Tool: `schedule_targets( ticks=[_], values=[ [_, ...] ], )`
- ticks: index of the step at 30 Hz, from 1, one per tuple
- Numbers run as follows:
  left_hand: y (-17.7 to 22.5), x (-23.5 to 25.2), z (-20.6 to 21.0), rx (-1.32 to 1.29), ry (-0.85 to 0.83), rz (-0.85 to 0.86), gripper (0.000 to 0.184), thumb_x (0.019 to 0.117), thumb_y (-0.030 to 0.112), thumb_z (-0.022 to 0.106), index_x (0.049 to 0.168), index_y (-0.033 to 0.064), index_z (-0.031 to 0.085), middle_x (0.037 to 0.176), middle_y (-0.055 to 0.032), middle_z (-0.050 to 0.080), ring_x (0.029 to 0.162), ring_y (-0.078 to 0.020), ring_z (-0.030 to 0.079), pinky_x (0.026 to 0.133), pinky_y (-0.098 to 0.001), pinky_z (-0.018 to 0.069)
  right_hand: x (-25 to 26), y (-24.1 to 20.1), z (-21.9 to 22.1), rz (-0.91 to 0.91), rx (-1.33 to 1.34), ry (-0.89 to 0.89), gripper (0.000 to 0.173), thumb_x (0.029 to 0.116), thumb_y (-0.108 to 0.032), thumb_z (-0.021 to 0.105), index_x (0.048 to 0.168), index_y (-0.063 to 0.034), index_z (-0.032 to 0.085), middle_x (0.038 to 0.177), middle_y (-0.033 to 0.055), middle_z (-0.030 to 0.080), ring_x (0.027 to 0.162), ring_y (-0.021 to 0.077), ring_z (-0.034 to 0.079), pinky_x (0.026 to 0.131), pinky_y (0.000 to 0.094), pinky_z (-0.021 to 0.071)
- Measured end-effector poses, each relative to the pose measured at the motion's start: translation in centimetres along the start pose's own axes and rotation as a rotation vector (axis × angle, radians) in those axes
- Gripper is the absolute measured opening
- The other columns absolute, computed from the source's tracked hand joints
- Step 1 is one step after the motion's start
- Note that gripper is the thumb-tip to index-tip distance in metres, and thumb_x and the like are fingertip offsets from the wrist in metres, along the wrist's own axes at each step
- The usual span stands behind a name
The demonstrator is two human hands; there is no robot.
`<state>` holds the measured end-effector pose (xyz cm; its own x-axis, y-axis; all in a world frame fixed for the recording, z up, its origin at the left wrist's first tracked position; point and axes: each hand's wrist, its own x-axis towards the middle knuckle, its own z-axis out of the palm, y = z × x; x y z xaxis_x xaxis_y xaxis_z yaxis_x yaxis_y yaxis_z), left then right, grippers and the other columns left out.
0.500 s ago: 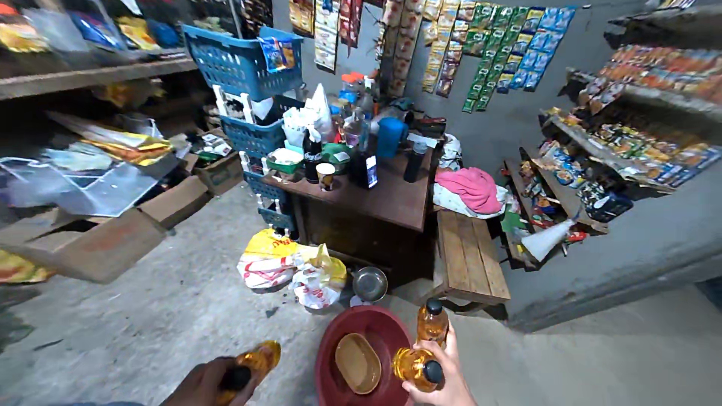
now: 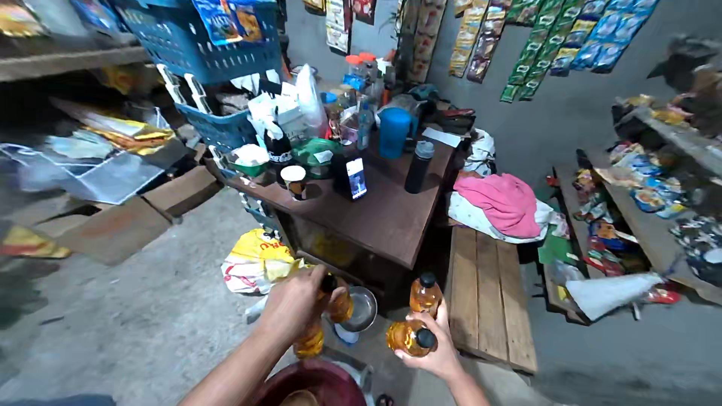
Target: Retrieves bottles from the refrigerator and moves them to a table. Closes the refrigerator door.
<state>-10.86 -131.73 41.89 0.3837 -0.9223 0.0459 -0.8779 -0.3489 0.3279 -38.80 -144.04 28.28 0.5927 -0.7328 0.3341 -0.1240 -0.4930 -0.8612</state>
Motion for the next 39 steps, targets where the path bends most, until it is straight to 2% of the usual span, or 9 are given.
schedule_targets(
  ticks=[4, 8, 12, 15, 18, 24, 29, 34, 39],
  values=[
    [5.1, 9.0, 0.9, 0.05, -0.252, -0.112, 0.051, 0.1028, 0.042, 0.06, 0.126, -0.0035, 0.06, 0.118, -0.0279, 0.066, 0.112, -0.0467, 0.065, 0.091, -0.0631, 0.0513, 8.2, 5.4, -1.0, -0.038, 0.042, -0.045, 0.068, 0.0578, -0.05, 0.093, 0.112, -0.0153, 0.072, 0.157, 0.0407, 0.021, 0.148, 0.0333, 0.032, 0.114, 0.0335, 0.041],
    [7.6, 15.5, 2.8, 0.106, -0.273, -0.14, 0.051, 0.1037, 0.042, 0.058, 0.127, -0.003, 0.061, 0.119, -0.0268, 0.066, 0.115, -0.0441, 0.064, 0.093, -0.0597, 0.0515, 14.5, 9.4, -0.4, -0.05, 0.054, -0.086, 0.069, 0.0567, -0.046, 0.094, 0.113, -0.0113, 0.073, 0.157, 0.0426, 0.017, 0.149, 0.0384, 0.03, 0.115, 0.0357, 0.0407],
    [8.9, 20.4, 4.2, 0.108, -0.309, -0.224, 0.05, 0.1043, 0.042, 0.057, 0.13, -0.0012, 0.059, 0.123, -0.0239, 0.066, 0.12, -0.0412, 0.063, 0.097, -0.0578, 0.05, 18.3, 10.6, 0.2, -0.009, 0.051, -0.171, 0.077, 0.0527, -0.047, 0.093, 0.115, -0.0076, 0.07, 0.156, 0.0432, 0.015, 0.145, 0.0397, 0.033, 0.113, 0.0361, 0.0418],
    [9.3, 22.7, 4.7, 0.108, -0.289, -0.239, 0.047, 0.1036, 0.04, 0.059, 0.128, -0.0005, 0.06, 0.121, -0.0225, 0.066, 0.117, -0.0399, 0.064, 0.095, -0.0571, 0.0511, 20.1, 10.7, 0.5, -0.03, 0.04, -0.246, 0.085, 0.0528, -0.052, 0.092, 0.118, -0.0029, 0.068, 0.157, 0.044, 0.012, 0.149, 0.0404, 0.028, 0.117, 0.0354, 0.0363],
    [9.6, 24.3, 4.9, 0.117, -0.282, -0.255, 0.045, 0.1029, 0.038, 0.061, 0.127, 0.0001, 0.061, 0.119, -0.0215, 0.067, 0.115, -0.0392, 0.065, 0.094, -0.0563, 0.0517, 21.5, 11.3, 0.8, -0.012, 0.071, -0.279, 0.092, 0.0528, -0.052, 0.091, 0.124, 0.0013, 0.066, 0.158, 0.0433, 0.013, 0.151, 0.0391, 0.026, 0.119, 0.0349, 0.0339],
    [10.0, 26.0, 5.0, 0.126, -0.308, -0.301, 0.047, 0.1025, 0.04, 0.061, 0.13, 0.0015, 0.061, 0.119, -0.0227, 0.068, 0.114, -0.041, 0.065, 0.093, -0.059, 0.0516, 21.8, 11.9, -0.1, 0.072, 0.189, -0.297, 0.099, 0.0519, -0.047, 0.094, 0.132, 0.001, 0.06, 0.159, 0.0416, 0.011, 0.149, 0.0334, 0.031, 0.117, 0.0332, 0.0368],
    [10.1, 26.3, 4.7, 0.12, -0.326, -0.317, 0.048, 0.1027, 0.04, 0.061, 0.133, 0.0028, 0.059, 0.121, -0.022, 0.067, 0.116, -0.0397, 0.064, 0.095, -0.0576, 0.051, 21.3, 11.6, -0.6, 0.065, 0.131, -0.383, 0.089, 0.051, -0.044, 0.094, 0.125, -0.0033, 0.068, 0.16, 0.0419, 0.008, 0.153, 0.0391, 0.022, 0.121, 0.038, 0.0326],
    [9.5, 26.2, 5.0, 0.115, -0.316, -0.323, 0.052, 0.1003, 0.044, 0.064, 0.133, 0.0038, 0.06, 0.125, -0.0207, 0.065, 0.118, -0.0386, 0.063, 0.095, -0.0565, 0.0512, 20.6, 11.9, -0.5, 0.029, 0.12, -0.408, 0.076, 0.0528, -0.045, 0.094, 0.116, -0.0099, 0.071, 0.165, 0.0357, -0.006, 0.158, 0.0379, 0.005, 0.125, 0.041, 0.0258],
    [7.7, 24.6, 4.9, 0.02, -0.244, -0.359, 0.075, 0.0903, 0.06, 0.07, 0.138, 0.0043, 0.055, 0.126, -0.0215, 0.065, 0.115, -0.0403, 0.065, 0.095, -0.0595, 0.0515, 18.9, 12.2, -1.7, -0.076, 0.125, -0.327, 0.059, 0.0576, -0.05, 0.092, 0.102, -0.0176, 0.071, 0.167, 0.0327, -0.005, 0.157, 0.0426, 0.0, 0.126, 0.0476, 0.0231]
  ],
)
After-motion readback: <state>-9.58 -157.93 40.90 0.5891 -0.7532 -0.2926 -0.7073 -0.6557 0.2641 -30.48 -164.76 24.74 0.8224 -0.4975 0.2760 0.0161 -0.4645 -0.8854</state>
